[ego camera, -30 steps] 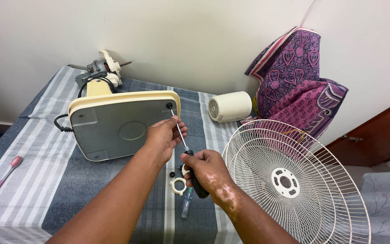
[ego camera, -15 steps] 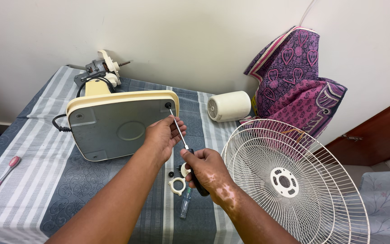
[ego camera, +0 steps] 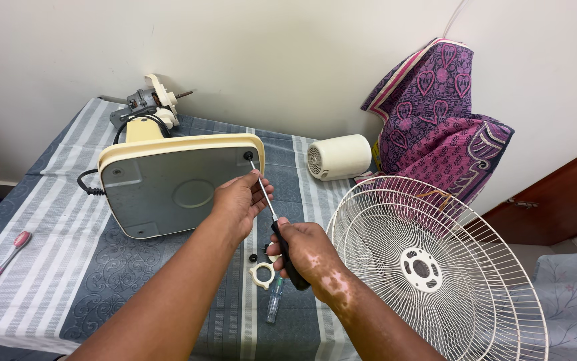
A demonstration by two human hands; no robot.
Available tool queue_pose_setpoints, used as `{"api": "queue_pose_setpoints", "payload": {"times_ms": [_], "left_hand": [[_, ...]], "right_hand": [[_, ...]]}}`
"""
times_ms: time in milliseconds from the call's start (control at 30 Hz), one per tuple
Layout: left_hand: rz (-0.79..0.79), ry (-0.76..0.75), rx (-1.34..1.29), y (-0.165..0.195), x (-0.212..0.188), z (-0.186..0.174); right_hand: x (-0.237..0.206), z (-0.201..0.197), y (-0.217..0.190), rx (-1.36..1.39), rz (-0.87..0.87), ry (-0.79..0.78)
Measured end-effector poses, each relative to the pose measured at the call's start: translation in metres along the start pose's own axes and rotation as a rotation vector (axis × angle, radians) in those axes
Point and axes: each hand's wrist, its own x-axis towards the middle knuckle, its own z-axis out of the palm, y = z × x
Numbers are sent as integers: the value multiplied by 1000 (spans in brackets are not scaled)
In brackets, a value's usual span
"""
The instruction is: The person services a table fan on a table. They use a screwdriver to work on the fan's control board inside the housing, remove small parts, fit the metal back panel onto the fan housing, and drive screws to secure the panel in place.
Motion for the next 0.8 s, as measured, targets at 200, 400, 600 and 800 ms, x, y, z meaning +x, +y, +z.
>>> {"api": "queue_pose_setpoints", "payload": {"times_ms": [200, 400, 600, 800], "left_hand": [[8, -4, 1, 1, 0, 0], [-1, -3, -1, 3, -2, 0], [0, 7, 3, 5, -3, 1], [7, -13, -6, 3, -2, -1]], "right_hand": [[-4, 2, -4, -43, -82, 95], [-5, 2, -7, -47, -56, 73], [-1, 2, -4, -42, -30, 49], [5, 2, 3, 1, -44, -7]]}}
